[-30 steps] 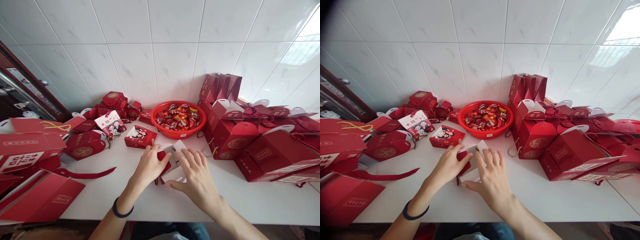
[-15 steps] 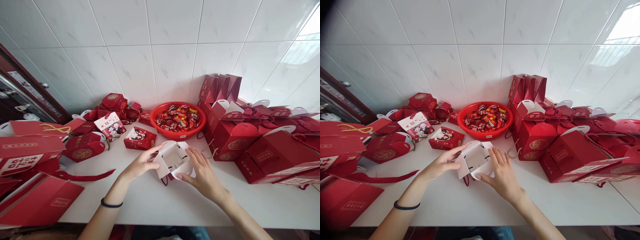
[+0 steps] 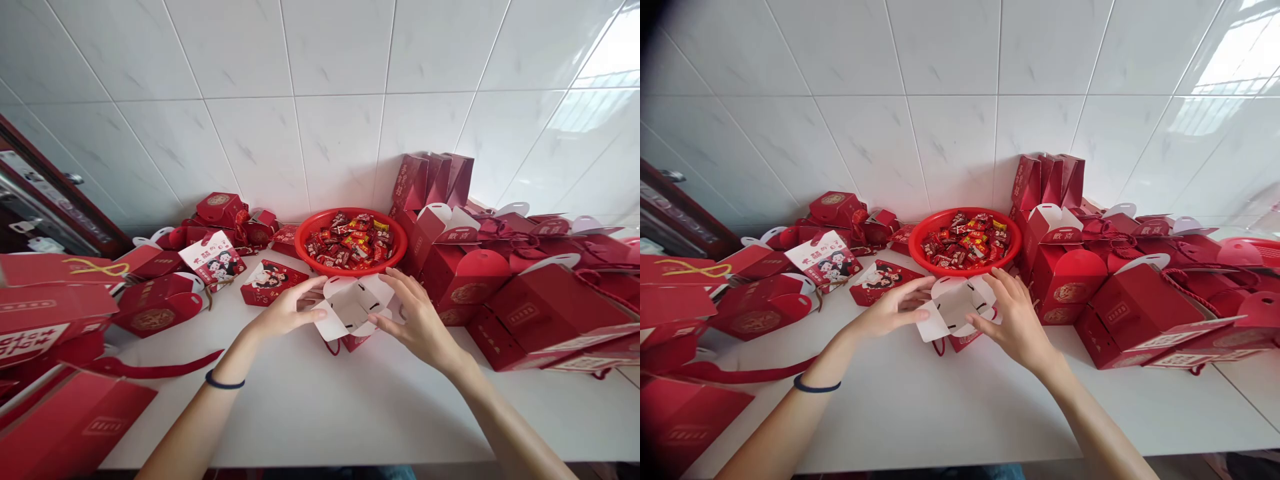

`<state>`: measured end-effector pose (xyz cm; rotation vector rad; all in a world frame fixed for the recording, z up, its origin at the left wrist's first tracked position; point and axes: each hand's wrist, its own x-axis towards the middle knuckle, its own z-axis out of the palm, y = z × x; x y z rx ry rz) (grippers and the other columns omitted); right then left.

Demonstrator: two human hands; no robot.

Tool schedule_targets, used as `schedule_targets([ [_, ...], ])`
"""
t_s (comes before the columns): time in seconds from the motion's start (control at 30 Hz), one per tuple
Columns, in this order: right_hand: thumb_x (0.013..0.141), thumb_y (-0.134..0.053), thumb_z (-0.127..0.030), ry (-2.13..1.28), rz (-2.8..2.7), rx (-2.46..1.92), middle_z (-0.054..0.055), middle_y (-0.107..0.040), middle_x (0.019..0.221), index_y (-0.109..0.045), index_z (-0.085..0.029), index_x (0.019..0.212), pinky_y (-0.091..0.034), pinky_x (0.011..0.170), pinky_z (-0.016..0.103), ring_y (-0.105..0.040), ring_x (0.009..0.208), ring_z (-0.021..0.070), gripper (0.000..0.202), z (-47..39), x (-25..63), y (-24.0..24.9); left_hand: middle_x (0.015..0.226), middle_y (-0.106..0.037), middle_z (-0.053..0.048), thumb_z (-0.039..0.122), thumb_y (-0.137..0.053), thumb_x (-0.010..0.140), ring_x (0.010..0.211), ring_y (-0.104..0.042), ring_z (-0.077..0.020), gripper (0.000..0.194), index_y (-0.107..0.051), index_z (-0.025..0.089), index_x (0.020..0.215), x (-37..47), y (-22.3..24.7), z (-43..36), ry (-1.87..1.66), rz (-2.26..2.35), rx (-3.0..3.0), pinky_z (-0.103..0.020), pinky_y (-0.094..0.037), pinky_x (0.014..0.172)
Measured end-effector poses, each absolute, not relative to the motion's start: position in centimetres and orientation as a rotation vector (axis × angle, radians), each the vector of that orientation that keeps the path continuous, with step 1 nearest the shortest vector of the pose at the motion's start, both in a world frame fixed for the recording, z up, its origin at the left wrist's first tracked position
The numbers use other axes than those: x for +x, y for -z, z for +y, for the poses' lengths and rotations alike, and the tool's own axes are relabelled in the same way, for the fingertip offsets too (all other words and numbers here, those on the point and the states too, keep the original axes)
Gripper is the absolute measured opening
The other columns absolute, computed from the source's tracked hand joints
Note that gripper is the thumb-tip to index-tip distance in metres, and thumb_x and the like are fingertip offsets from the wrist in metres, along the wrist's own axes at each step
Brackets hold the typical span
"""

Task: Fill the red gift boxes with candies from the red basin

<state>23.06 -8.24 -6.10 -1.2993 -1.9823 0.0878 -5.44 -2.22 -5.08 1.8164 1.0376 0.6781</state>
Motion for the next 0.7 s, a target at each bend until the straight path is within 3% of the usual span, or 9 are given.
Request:
schedule_targets([
  [0.2, 0.092, -0.063, -0.046, -0.225, -1.801, -1.181, 0.013, -0.068, 0.128, -0.068, -0.023, 0.120, -0.051, 0.105, 0.048, -0.061, 0.125, 0.0306, 0.036, -5.6, 23.1, 3.3, 0.133, -0.069, -0.011, 0.049, -0.062, 0.085, 0.120, -0.067, -0.0273, 0.049, -0.068, 0.018, 0.123, -5.5, 1.7, 0.2, -0.814, 1.212, 1.972, -0.040, -0.054, 0.103],
  [0.37, 0.087, -0.064, -0.041, -0.464, -1.619, -1.124, 0.010, -0.075, 0.110, -0.071, -0.020, 0.103, -0.055, 0.096, 0.044, -0.071, 0.101, 0.0259, 0.027, -1.1, 22.5, 2.5, 0.128, -0.072, -0.010, 0.031, -0.055, 0.087, 0.120, -0.066, -0.0258, 0.036, -0.073, 0.018, 0.116, -3.1, -0.3, 5.6, -0.665, 1.346, 2.242, -0.036, -0.048, 0.106],
  [0.47, 0.079, -0.070, -0.044, -0.653, -1.493, -1.063, 0.010, -0.076, 0.101, -0.071, -0.018, 0.093, -0.058, 0.089, 0.042, -0.071, 0.091, 0.0245, 0.030, 1.5, 21.8, 2.7, 0.126, -0.073, -0.010, 0.029, -0.063, 0.082, 0.117, -0.066, -0.0272, 0.033, -0.074, 0.019, 0.111, -0.9, 0.1, 9.2, -0.294, 1.429, 2.317, -0.031, -0.049, 0.099],
  [0.6, 0.071, -0.075, -0.048, -0.799, -1.371, -1.025, 0.008, -0.076, 0.094, -0.071, -0.019, 0.089, -0.057, 0.085, 0.040, -0.071, 0.090, 0.0243, 0.034, 4.1, 21.0, 3.4, 0.101, -0.079, -0.011, 0.042, -0.083, 0.059, 0.096, -0.070, -0.0320, 0.037, -0.076, 0.020, 0.088, 1.8, 1.6, 12.1, -0.117, 1.446, 2.304, -0.031, -0.051, 0.079],
  [0.7, 0.070, -0.074, -0.050, -0.852, -1.330, -1.031, 0.008, -0.075, 0.086, -0.071, -0.018, 0.087, -0.058, 0.081, 0.040, -0.072, 0.086, 0.0245, 0.036, 5.6, 20.9, 4.1, 0.080, -0.076, -0.010, 0.040, -0.084, 0.055, 0.081, -0.069, -0.0290, 0.029, -0.069, 0.018, 0.066, 2.9, 2.9, 12.7, -0.094, 1.448, 2.290, -0.030, -0.047, 0.068],
])
